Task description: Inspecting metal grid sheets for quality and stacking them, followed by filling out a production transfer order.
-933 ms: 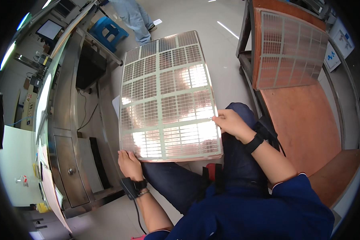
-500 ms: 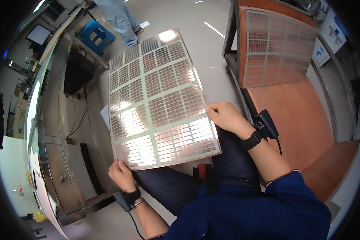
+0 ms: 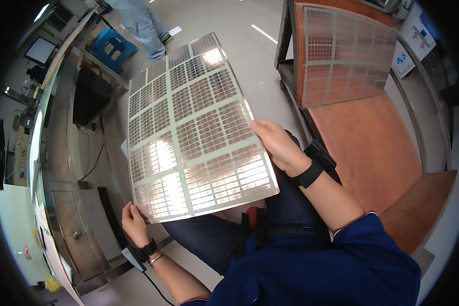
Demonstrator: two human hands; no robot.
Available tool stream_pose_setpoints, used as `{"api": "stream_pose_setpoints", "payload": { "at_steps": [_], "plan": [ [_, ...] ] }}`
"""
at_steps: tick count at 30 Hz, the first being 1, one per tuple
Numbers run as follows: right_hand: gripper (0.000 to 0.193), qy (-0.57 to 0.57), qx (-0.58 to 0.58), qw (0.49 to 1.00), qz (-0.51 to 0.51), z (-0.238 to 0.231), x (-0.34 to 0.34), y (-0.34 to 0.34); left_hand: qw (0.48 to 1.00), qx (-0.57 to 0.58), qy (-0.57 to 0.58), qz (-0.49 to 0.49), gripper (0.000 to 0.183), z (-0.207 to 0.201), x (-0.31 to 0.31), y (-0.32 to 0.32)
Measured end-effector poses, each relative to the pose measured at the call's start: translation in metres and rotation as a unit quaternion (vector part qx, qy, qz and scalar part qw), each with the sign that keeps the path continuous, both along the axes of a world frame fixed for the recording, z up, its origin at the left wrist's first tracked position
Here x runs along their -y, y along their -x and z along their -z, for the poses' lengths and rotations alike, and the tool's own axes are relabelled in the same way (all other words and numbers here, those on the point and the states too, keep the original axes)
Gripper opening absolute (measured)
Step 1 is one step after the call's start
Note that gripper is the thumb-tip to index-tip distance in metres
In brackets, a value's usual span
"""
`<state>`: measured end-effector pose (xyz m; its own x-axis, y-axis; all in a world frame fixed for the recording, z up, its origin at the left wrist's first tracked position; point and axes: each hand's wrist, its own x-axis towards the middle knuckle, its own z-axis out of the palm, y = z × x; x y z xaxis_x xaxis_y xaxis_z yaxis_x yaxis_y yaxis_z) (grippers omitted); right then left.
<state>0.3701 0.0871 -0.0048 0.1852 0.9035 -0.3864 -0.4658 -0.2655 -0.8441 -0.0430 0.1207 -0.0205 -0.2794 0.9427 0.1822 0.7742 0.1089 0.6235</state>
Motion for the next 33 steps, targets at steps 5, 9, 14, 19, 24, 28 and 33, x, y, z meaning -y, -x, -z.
{"api": "stream_pose_setpoints", "payload": {
  "at_steps": [5,9,14,19,24,28,33],
  "plan": [
    [0.030,-0.040,0.265,0.963,-0.014,0.010,-0.004,-0.008,0.977,0.196,0.079,0.015,0.025,-0.027,-0.006,-0.015],
    [0.028,-0.101,0.241,0.965,-0.034,0.017,-0.002,-0.029,0.932,0.341,0.112,0.036,0.023,-0.024,0.004,-0.013],
    [0.026,-0.124,0.210,0.968,-0.054,0.032,0.010,-0.073,0.832,0.543,0.100,0.054,0.022,-0.045,0.040,-0.035],
    [0.024,-0.107,0.166,0.980,0.007,0.027,0.025,-0.097,0.789,0.607,0.053,0.071,0.023,-0.052,0.061,-0.065],
    [0.025,-0.100,0.146,0.984,0.009,0.018,0.039,-0.108,0.799,0.593,0.045,0.090,0.023,-0.063,0.069,-0.076],
    [0.029,-0.110,0.179,0.976,0.047,0.003,0.044,-0.104,0.780,0.615,0.013,0.116,0.035,-0.067,0.070,-0.080],
    [0.031,-0.184,0.108,0.974,0.075,0.001,0.046,-0.088,0.529,0.835,-0.102,0.113,0.087,-0.062,0.083,-0.111]
  ]
}}
